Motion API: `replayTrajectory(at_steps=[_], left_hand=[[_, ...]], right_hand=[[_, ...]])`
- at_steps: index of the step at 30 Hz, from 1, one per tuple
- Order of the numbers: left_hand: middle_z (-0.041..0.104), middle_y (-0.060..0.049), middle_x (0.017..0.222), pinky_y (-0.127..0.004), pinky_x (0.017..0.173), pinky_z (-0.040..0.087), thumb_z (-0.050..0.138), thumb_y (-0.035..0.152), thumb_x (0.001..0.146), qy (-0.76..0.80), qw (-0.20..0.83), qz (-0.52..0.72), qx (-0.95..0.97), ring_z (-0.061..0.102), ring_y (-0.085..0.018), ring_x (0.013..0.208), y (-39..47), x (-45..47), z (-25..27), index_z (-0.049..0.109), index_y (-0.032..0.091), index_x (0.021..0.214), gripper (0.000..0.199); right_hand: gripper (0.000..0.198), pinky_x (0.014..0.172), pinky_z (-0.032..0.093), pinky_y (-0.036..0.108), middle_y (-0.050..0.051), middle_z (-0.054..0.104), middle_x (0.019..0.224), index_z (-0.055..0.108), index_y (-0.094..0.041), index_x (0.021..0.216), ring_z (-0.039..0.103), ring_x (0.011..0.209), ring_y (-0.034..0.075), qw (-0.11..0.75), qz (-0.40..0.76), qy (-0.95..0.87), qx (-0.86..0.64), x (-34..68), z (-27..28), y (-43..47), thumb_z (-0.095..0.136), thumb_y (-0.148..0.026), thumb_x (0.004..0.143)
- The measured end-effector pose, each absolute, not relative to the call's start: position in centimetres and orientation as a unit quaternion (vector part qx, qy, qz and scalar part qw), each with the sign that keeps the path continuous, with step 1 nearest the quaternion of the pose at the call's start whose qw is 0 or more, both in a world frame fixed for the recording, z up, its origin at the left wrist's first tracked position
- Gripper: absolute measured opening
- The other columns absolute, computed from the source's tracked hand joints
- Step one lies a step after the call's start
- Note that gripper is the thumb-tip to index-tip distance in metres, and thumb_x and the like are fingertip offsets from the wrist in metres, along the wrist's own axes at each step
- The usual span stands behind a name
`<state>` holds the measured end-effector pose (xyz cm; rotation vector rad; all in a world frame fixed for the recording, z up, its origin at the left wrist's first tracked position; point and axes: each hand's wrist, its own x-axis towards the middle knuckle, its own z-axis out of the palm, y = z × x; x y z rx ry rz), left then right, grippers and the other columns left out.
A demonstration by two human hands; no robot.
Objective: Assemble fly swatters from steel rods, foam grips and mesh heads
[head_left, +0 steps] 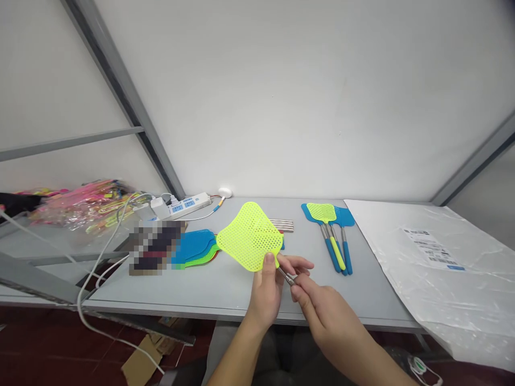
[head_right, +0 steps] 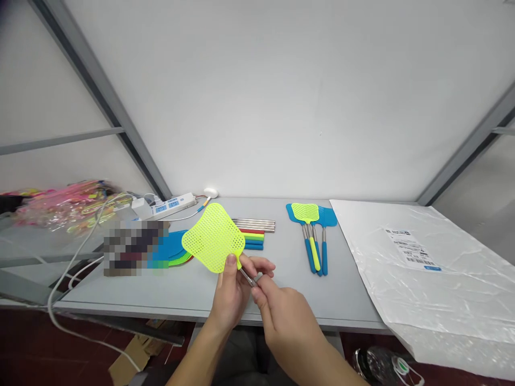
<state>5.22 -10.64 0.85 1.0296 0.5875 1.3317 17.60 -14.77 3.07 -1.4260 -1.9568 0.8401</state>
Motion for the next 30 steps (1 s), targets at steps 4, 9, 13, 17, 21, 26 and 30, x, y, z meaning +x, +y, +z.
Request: replayTrajectory(at_steps=[4,9,13,17,21,26,30], left_hand=[[0.072,-0.012,0.102,-0.035,0.081,0.045,0.037,0.047,0.098,0.282,0.616,0.571,0.463,0.062,-0.021,0.084,-11.6,4.6,0.1,0.061,0.018,0.083,0.041],[0.07,-0.015,0.11,-0.038,0.089,0.045,0.041,0.046,0.097,0.275,0.638,0.566,0.444,0.062,-0.024,0.094,-12.4,3.5,-0.6,0.067,0.016,0.096,0.04],[0.066,-0.017,0.119,-0.038,0.089,0.046,0.038,0.059,0.094,0.247,0.66,0.609,0.363,0.062,-0.025,0.1,-12.1,3.2,-0.3,0.063,0.014,0.118,0.056],[0.071,-0.013,0.108,-0.035,0.086,0.047,0.047,0.054,0.093,0.286,0.603,0.7,0.255,0.066,-0.021,0.091,-11.6,3.8,-0.1,0.066,0.015,0.107,0.046],[0.073,-0.01,0.094,-0.034,0.083,0.048,0.055,0.052,0.089,0.301,0.582,0.715,0.246,0.067,-0.021,0.094,-11.7,4.3,-0.2,0.067,0.016,0.101,0.04],[0.074,-0.009,0.089,-0.034,0.078,0.049,0.054,0.055,0.088,0.31,0.595,0.692,0.266,0.066,-0.019,0.078,-11.8,4.0,0.0,0.068,0.016,0.089,0.042],[0.073,-0.012,0.094,-0.034,0.081,0.048,0.053,0.051,0.09,0.302,0.607,0.658,0.328,0.065,-0.021,0.086,-11.8,3.0,-0.3,0.072,0.014,0.084,0.042]], right_hand=[[0.034,0.056,0.033,0.026,0.004,0.067,0.082,0.059,-0.023,0.113,0.06,0.067,0.019,0.278,0.288,-0.752,-0.523,17.4,3.0,-14.5,0.029,-0.035,0.1],[0.033,0.063,0.039,0.025,0.003,0.069,0.088,0.059,-0.023,0.114,0.063,0.076,0.019,0.286,0.33,-0.749,-0.497,17.0,3.1,-14.6,0.031,-0.035,0.101],[0.031,0.053,0.029,0.025,-0.001,0.062,0.068,0.057,-0.023,0.099,0.053,0.057,0.016,0.25,0.3,-0.758,-0.522,16.6,2.7,-14.6,0.03,-0.037,0.1],[0.029,0.051,0.02,0.027,-0.003,0.049,0.057,0.049,-0.023,0.083,0.04,0.049,0.014,0.23,0.255,-0.763,-0.548,16.0,2.1,-14.7,0.03,-0.036,0.1],[0.032,0.05,0.023,0.024,-0.005,0.041,0.057,0.041,-0.022,0.076,0.035,0.052,0.011,0.281,0.396,-0.715,-0.503,15.5,2.1,-15.1,0.031,-0.042,0.1],[0.042,0.037,0.017,0.019,-0.011,0.027,0.048,0.04,-0.022,0.073,0.019,0.039,0.006,0.298,0.689,-0.537,-0.385,15.6,2.5,-14.8,0.037,-0.056,0.096],[0.039,0.031,0.011,0.019,-0.012,0.028,0.044,0.048,-0.02,0.08,0.014,0.032,0.005,0.287,0.745,-0.484,-0.359,16.2,2.8,-14.2,0.042,-0.056,0.095]])
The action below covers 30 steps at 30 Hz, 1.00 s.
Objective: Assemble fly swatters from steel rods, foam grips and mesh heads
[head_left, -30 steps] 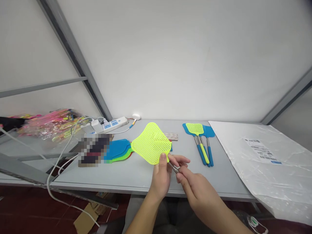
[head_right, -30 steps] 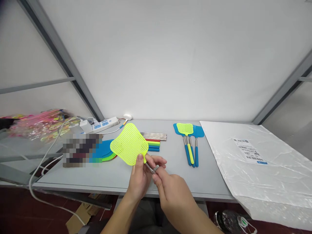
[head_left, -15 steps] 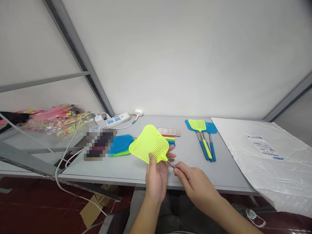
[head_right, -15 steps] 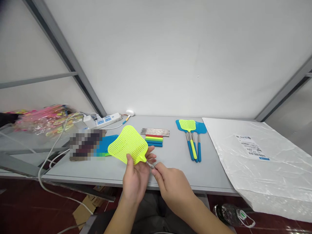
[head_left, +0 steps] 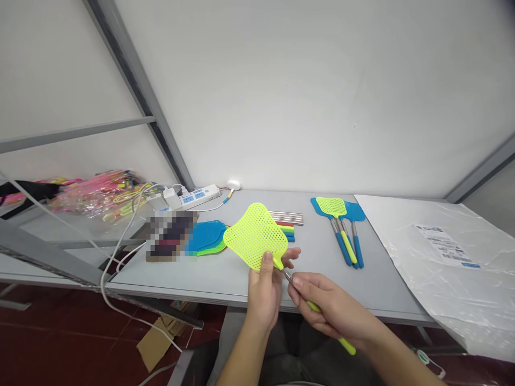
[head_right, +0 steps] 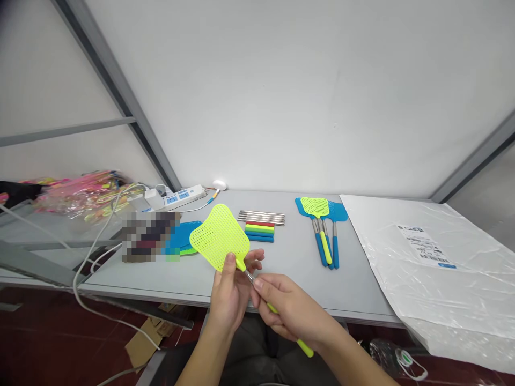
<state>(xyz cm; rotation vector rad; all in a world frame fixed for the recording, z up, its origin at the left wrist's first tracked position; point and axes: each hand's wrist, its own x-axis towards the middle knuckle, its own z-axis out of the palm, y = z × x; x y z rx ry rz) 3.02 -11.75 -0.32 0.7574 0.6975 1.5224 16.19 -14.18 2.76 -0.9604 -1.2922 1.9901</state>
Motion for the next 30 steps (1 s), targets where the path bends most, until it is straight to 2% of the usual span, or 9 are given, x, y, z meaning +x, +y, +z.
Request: replayTrajectory(at_steps=[3,6,9,13,18,21,25,30], left_hand=[[0.073,-0.013,0.1,-0.037,0.088,0.047,0.052,0.047,0.092,0.308,0.622,0.62,0.366,0.064,-0.023,0.093,-12.3,2.3,-1.1,0.073,0.014,0.089,0.039],[0.07,-0.013,0.11,-0.037,0.09,0.047,0.057,0.04,0.091,0.313,0.638,0.579,0.399,0.063,-0.025,0.102,-13.5,2.0,-2.0,0.073,0.016,0.097,0.03],[0.068,-0.013,0.114,-0.037,0.091,0.048,0.059,0.037,0.09,0.303,0.665,0.554,0.399,0.061,-0.026,0.106,-14.7,2.4,-2.8,0.071,0.017,0.104,0.028],[0.068,-0.013,0.112,-0.041,0.096,0.046,0.059,0.039,0.09,0.31,0.647,0.582,0.382,0.061,-0.027,0.107,-15.5,3.1,-3.5,0.072,0.016,0.097,0.028],[0.069,-0.01,0.103,-0.041,0.097,0.045,0.058,0.04,0.09,0.311,0.609,0.617,0.39,0.062,-0.025,0.104,-15.9,3.2,-2.7,0.071,0.018,0.091,0.025],[0.069,-0.006,0.093,-0.038,0.097,0.045,0.057,0.04,0.091,0.301,0.575,0.653,0.39,0.063,-0.022,0.099,-16.2,2.6,-1.2,0.068,0.019,0.084,0.025],[0.065,-0.004,0.084,-0.033,0.087,0.049,0.06,0.041,0.089,0.298,0.546,0.699,0.354,0.063,-0.018,0.084,-16.4,1.1,0.9,0.067,0.018,0.082,0.025],[0.061,-0.001,0.084,-0.029,0.078,0.052,0.061,0.04,0.089,0.282,0.512,0.749,0.313,0.06,-0.012,0.071,-16.1,-0.2,2.4,0.066,0.018,0.083,0.023]], right_hand=[[0.037,0.032,0.013,0.018,-0.012,0.032,0.048,0.052,-0.019,0.087,0.016,0.035,0.004,0.288,0.732,-0.498,-0.365,16.4,2.6,-14.1,0.042,-0.054,0.095],[0.036,0.037,0.018,0.018,-0.01,0.033,0.054,0.052,-0.018,0.086,0.022,0.041,0.005,0.295,0.691,-0.533,-0.39,16.3,2.1,-14.4,0.045,-0.052,0.095],[0.034,0.047,0.031,0.019,-0.006,0.043,0.062,0.055,-0.018,0.086,0.035,0.052,0.007,0.304,0.613,-0.602,-0.411,16.2,1.8,-14.8,0.044,-0.048,0.096],[0.033,0.063,0.041,0.024,0.0,0.059,0.077,0.062,-0.019,0.09,0.053,0.071,0.013,0.299,0.498,-0.691,-0.431,16.4,2.4,-15.4,0.038,-0.041,0.099],[0.031,0.064,0.04,0.025,0.001,0.067,0.086,0.061,-0.022,0.094,0.059,0.073,0.015,0.272,0.375,-0.761,-0.454,16.7,3.5,-16.4,0.034,-0.034,0.1],[0.025,0.061,0.036,0.024,0.0,0.067,0.081,0.058,-0.023,0.094,0.058,0.067,0.015,0.245,0.299,-0.791,-0.474,16.7,3.9,-17.2,0.035,-0.031,0.1],[0.028,0.054,0.029,0.024,-0.003,0.064,0.069,0.052,-0.024,0.083,0.056,0.057,0.014,0.205,0.231,-0.809,-0.5,16.8,4.2,-18.2,0.033,-0.035,0.101],[0.028,0.053,0.025,0.027,-0.002,0.065,0.067,0.052,-0.024,0.087,0.059,0.058,0.016,0.163,0.132,-0.832,-0.513,17.0,4.0,-19.1,0.031,-0.035,0.102]])
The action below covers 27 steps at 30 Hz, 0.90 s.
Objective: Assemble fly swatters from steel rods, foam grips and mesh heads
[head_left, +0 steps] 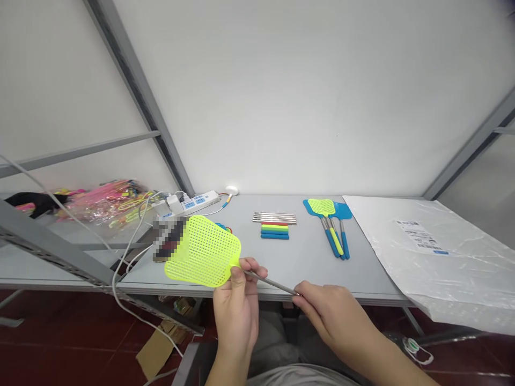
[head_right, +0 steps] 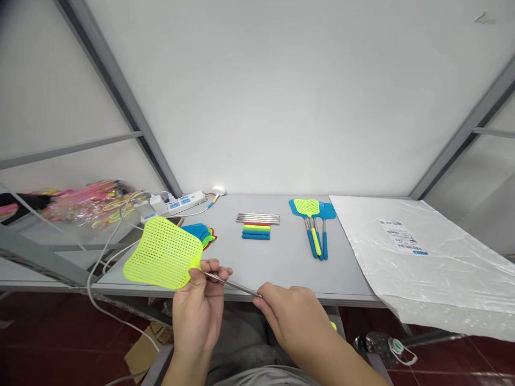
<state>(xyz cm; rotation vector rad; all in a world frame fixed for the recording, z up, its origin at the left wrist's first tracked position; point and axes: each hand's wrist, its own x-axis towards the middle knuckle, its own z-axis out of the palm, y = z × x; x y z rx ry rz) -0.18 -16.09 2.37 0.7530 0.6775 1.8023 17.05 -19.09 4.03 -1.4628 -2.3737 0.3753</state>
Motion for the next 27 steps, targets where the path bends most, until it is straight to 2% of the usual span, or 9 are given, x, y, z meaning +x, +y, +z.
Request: replayTrajectory(at_steps=[3,8,13,21,24,27], left_hand=[[0.063,-0.002,0.086,-0.029,0.079,0.052,0.059,0.041,0.09,0.268,0.51,0.755,0.314,0.061,-0.011,0.071,-16.2,0.7,2.3,0.067,0.018,0.085,0.025],[0.065,-0.006,0.082,-0.03,0.08,0.051,0.054,0.04,0.093,0.26,0.576,0.695,0.344,0.063,-0.016,0.082,-17.1,2.9,2.1,0.065,0.016,0.08,0.03],[0.058,-0.001,0.077,-0.028,0.078,0.05,0.057,0.036,0.092,0.254,0.52,0.762,0.291,0.059,-0.013,0.075,-16.0,1.5,3.1,0.062,0.017,0.078,0.024],[0.049,0.003,0.068,-0.025,0.064,0.048,0.055,0.034,0.093,0.199,0.475,0.838,0.182,0.048,-0.009,0.061,-12.4,-3.4,5.6,0.055,0.015,0.073,0.027],[0.049,0.004,0.068,-0.025,0.063,0.048,0.054,0.032,0.094,0.182,0.472,0.843,0.182,0.048,-0.009,0.06,-11.3,-4.5,6.3,0.055,0.015,0.072,0.027],[0.056,0.002,0.074,-0.027,0.067,0.049,0.055,0.035,0.093,0.199,0.476,0.838,0.176,0.052,-0.01,0.064,-11.1,-2.7,5.9,0.059,0.016,0.077,0.026]], right_hand=[[0.028,0.054,0.023,0.028,-0.001,0.064,0.068,0.053,-0.024,0.086,0.059,0.058,0.017,0.161,0.078,-0.837,-0.517,17.1,4.3,-19.2,0.031,-0.034,0.102],[0.025,0.054,0.021,0.028,-0.003,0.064,0.069,0.05,-0.024,0.084,0.054,0.056,0.016,0.185,0.042,-0.843,-0.502,16.9,5.0,-18.4,0.034,-0.031,0.102],[0.027,0.054,0.018,0.029,-0.005,0.063,0.069,0.047,-0.024,0.082,0.047,0.05,0.014,0.174,0.004,-0.857,-0.485,17.3,5.0,-17.7,0.032,-0.035,0.102],[0.026,0.055,0.019,0.03,-0.006,0.06,0.063,0.046,-0.024,0.08,0.043,0.047,0.016,0.163,-0.08,-0.862,-0.473,20.2,3.8,-18.4,0.034,-0.032,0.102],[0.026,0.055,0.019,0.03,-0.005,0.059,0.061,0.046,-0.024,0.08,0.044,0.048,0.017,0.165,-0.115,-0.859,-0.472,21.8,3.2,-18.9,0.034,-0.032,0.102],[0.027,0.055,0.019,0.03,-0.005,0.058,0.058,0.048,-0.024,0.079,0.044,0.048,0.017,0.178,-0.154,-0.842,-0.486,23.0,3.2,-18.8,0.036,-0.034,0.102]])
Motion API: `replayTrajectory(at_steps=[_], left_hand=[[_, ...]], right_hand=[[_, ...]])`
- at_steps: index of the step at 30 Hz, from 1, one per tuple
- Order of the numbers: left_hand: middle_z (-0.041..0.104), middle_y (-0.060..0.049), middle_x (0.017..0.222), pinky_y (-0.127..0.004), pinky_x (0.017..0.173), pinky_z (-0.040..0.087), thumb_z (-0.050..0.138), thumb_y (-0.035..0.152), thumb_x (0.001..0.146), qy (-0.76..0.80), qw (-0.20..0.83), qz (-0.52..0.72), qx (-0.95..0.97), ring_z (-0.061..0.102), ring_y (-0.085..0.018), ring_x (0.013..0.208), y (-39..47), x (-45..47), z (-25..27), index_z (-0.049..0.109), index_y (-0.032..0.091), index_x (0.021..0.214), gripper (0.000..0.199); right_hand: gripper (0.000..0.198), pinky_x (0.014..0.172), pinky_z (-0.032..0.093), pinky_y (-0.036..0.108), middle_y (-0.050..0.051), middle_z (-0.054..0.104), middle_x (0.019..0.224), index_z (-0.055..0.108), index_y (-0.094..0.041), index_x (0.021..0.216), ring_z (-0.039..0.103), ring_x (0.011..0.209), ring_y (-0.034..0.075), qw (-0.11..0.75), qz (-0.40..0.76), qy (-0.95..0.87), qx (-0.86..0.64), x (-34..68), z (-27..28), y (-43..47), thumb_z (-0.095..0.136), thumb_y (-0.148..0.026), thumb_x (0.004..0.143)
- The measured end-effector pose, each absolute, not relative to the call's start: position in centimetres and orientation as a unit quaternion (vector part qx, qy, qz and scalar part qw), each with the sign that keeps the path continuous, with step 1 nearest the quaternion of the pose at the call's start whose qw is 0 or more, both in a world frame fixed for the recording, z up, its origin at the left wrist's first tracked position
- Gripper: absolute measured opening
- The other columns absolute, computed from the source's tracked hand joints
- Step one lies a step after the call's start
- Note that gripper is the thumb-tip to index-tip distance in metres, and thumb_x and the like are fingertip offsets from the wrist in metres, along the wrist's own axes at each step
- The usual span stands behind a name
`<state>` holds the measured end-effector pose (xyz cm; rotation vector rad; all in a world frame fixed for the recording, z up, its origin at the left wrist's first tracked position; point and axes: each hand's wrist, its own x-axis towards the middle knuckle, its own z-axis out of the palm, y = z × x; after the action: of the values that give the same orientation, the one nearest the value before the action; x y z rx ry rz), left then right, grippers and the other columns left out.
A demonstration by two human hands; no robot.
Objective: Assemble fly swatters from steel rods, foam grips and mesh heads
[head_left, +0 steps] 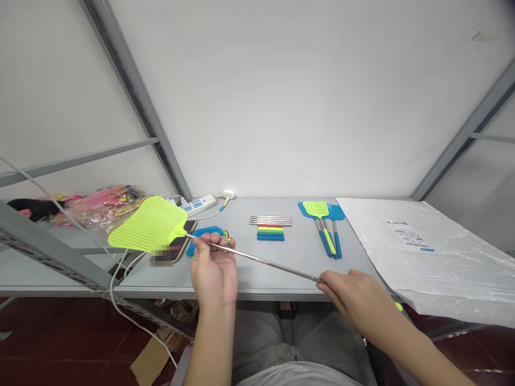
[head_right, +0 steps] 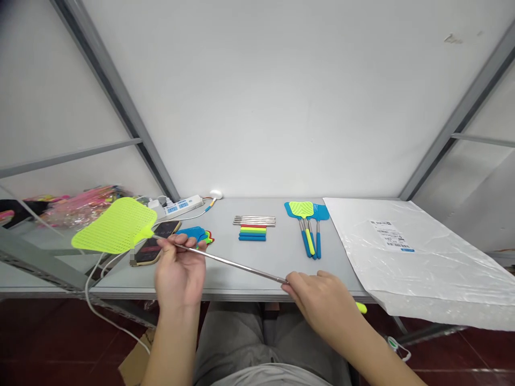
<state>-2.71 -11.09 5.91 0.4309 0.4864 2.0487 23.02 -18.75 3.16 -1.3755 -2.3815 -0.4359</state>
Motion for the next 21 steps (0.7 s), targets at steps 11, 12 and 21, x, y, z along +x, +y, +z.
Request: replayTrajectory(at_steps=[11,12,21], left_hand=[[0.057,0.0,0.075,-0.029,0.074,0.049,0.053,0.037,0.094,0.219,0.53,0.775,0.266,0.057,-0.013,0.069,-12.1,4.5,4.2,0.06,0.017,0.078,0.026],[0.054,0.001,0.072,-0.028,0.07,0.049,0.052,0.035,0.095,0.207,0.515,0.798,0.234,0.055,-0.012,0.065,-11.3,3.4,4.7,0.058,0.017,0.076,0.027],[0.045,0.005,0.064,-0.025,0.061,0.047,0.037,0.027,0.101,0.168,0.55,0.802,0.164,0.043,-0.007,0.051,-8.3,1.4,7.0,0.051,0.015,0.073,0.033]], right_hand=[[0.032,0.054,0.019,0.029,-0.004,0.059,0.058,0.051,-0.022,0.078,0.047,0.048,0.015,0.199,-0.187,-0.824,-0.497,23.5,3.3,-16.3,0.036,-0.037,0.102],[0.033,0.053,0.019,0.029,-0.004,0.059,0.056,0.051,-0.022,0.077,0.046,0.047,0.016,0.193,-0.191,-0.821,-0.502,24.1,3.0,-16.5,0.036,-0.037,0.102],[0.028,0.056,0.021,0.029,-0.005,0.056,0.057,0.051,-0.021,0.079,0.04,0.047,0.015,0.175,-0.224,-0.802,-0.526,28.3,2.1,-18.7,0.039,-0.035,0.101]])
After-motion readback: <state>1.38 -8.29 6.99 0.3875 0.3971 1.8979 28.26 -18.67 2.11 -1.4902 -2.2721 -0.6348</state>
